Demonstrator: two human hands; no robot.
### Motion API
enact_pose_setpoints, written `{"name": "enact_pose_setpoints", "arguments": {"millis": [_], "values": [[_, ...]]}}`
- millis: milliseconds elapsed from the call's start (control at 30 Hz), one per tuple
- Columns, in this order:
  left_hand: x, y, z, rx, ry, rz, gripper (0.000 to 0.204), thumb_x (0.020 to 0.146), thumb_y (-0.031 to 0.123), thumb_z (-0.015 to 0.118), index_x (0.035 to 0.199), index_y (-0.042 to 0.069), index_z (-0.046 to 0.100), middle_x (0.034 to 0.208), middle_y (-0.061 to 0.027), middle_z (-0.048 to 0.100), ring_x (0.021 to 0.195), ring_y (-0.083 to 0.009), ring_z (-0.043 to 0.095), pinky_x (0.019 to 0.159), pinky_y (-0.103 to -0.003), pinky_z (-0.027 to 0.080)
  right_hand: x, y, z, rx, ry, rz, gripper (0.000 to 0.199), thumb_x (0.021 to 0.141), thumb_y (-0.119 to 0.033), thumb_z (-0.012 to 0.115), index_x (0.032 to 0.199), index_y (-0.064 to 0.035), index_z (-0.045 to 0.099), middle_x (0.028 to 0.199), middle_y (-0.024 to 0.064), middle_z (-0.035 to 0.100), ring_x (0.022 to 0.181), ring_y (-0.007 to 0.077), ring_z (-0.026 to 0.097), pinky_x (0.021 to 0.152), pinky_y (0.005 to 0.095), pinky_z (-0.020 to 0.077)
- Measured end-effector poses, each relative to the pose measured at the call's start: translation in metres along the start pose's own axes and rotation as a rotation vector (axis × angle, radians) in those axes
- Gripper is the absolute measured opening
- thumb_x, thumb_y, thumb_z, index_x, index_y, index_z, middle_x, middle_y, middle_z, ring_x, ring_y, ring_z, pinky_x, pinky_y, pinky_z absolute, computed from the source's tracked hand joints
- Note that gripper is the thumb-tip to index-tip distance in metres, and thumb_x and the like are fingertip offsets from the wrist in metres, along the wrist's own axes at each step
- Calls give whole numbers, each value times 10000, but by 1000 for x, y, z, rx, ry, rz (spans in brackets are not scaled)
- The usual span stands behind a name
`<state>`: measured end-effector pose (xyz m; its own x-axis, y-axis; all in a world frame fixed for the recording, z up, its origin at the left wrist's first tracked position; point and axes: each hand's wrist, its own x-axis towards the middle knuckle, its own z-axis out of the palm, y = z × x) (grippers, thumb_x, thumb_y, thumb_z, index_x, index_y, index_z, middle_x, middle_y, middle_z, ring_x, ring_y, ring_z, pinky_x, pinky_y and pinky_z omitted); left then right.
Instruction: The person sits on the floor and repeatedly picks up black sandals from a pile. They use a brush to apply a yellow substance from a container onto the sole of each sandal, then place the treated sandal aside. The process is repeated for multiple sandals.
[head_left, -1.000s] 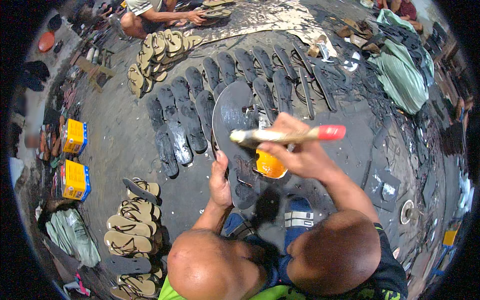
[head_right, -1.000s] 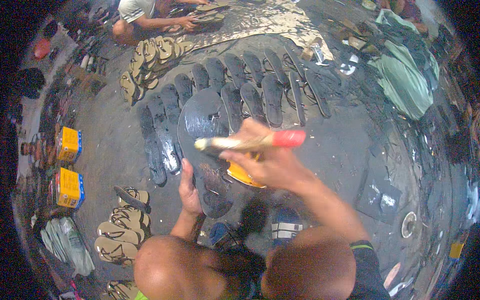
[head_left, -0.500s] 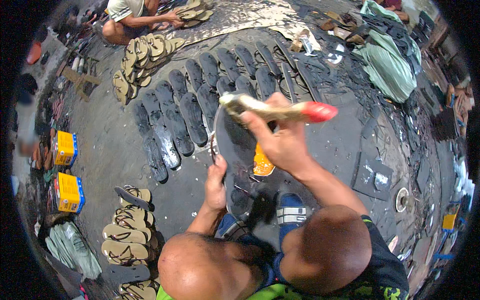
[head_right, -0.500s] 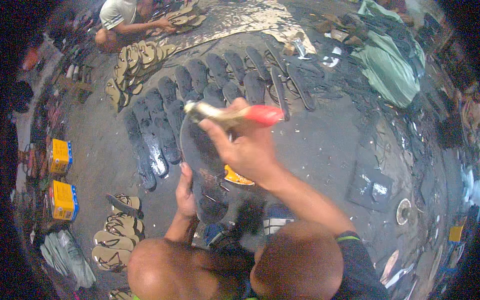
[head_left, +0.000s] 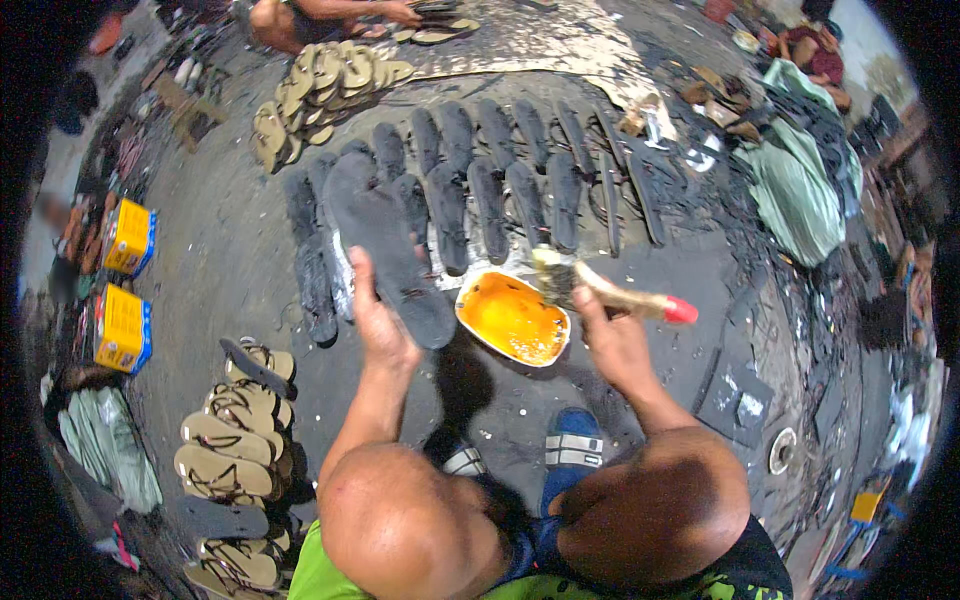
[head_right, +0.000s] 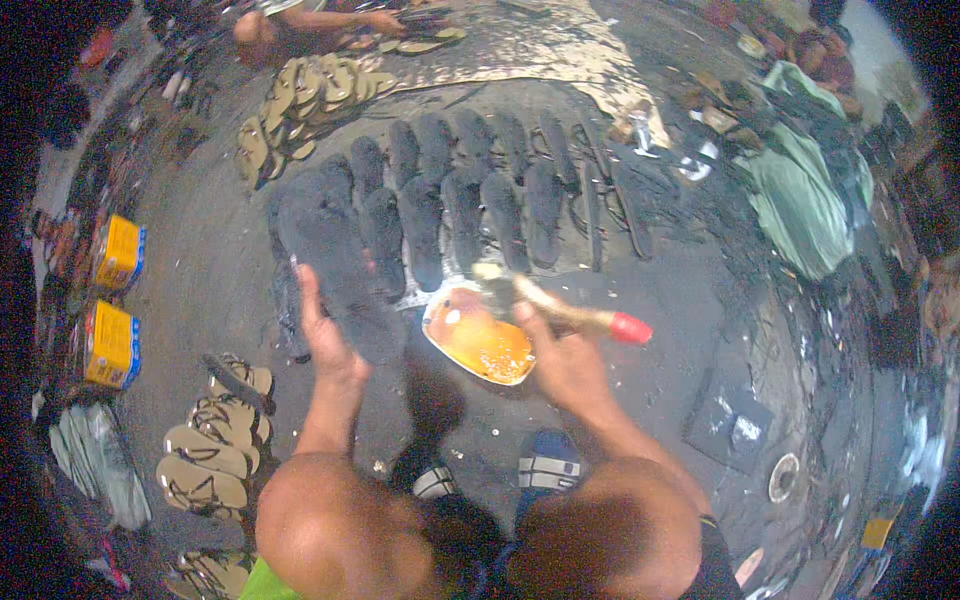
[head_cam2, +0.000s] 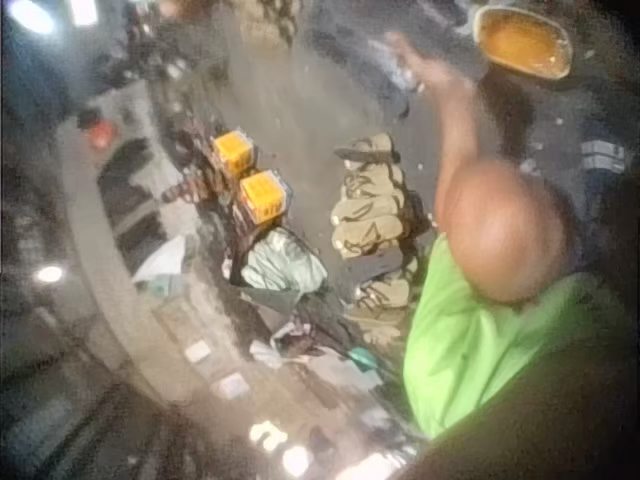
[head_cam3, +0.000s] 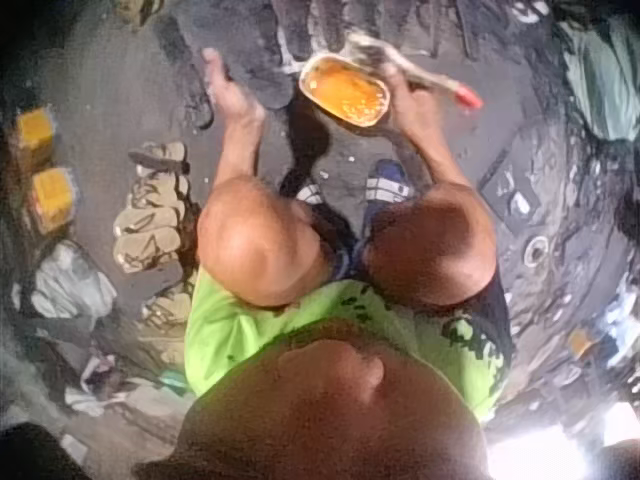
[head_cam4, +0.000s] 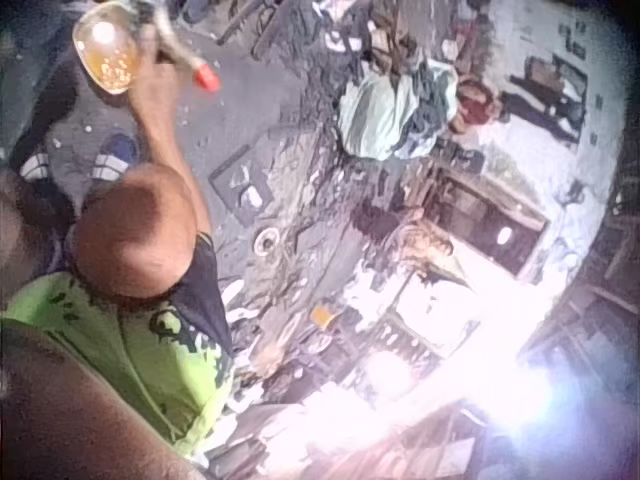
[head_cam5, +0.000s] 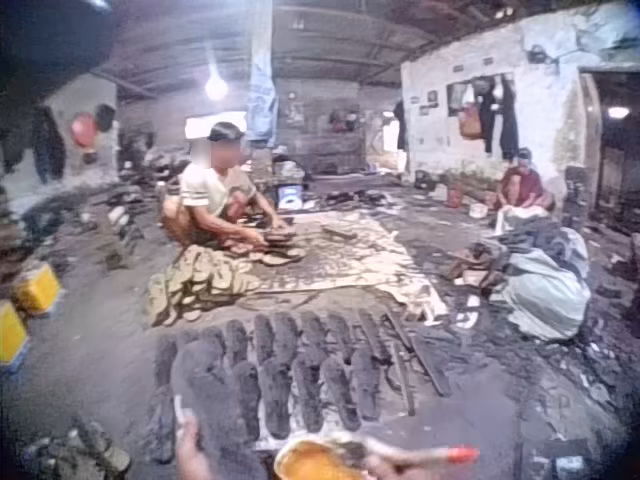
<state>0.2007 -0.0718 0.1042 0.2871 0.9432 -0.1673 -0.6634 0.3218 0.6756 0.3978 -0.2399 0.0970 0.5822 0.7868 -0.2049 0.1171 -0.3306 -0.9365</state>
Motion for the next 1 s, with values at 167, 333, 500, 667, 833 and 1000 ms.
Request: {"name": "enact_pose_setpoints", "arguments": {"millis": [167,333,500,667,833,1000], "values": [[20,-27,6,-73,-114,-1,525,981,510,531,1278,77,557,1122,-92,665,991,-226,642,893,-396,520,15,-6,-12,353,-93,193,479,991,-407,584,1288,-34,548,572,-24,479,439,91,445,489,254,463],[47,-41,15,-63,-171,57,531,1005,475,502,1336,61,512,1227,-94,629,1105,-242,617,986,-407,480,49,-3,26,470,-161,-51,597,966,-279,636,1472,-93,378,941,82,676,764,138,670,741,316,559],[66,-57,29,-5,-133,133,437,1014,389,536,1301,60,533,1225,-68,613,1094,-178,594,981,-364,466,72,14,97,433,-224,-238,758,836,-243,800,1402,-61,329,1357,180,472,1184,259,552,975,364,476],[84,-58,4,301,-243,-63,492,1020,403,526,1304,4,569,1305,-85,594,1183,-176,546,1069,-358,379,129,25,89,296,26,-432,887,746,-349,873,1363,39,368,1308,180,499,1222,287,505,1067,390,379],[80,-21,-81,918,97,45,540,1027,431,470,1340,5,580,1367,-143,575,1257,-216,527,1080,-361,377,269,13,14,-67,383,-338,738,753,-408,844,1224,56,517,1184,199,597,1128,303,566,992,387,429],[77,44,-240,1484,614,623,500,1000,408,554,1296,9,612,1307,-192,578,1172,-291,557,1011,-404,414,402,88,-75,-369,685,-256,875,705,-501,841,1272,67,494,1263,263,571,1215,380,547,1008,443,431]]}}
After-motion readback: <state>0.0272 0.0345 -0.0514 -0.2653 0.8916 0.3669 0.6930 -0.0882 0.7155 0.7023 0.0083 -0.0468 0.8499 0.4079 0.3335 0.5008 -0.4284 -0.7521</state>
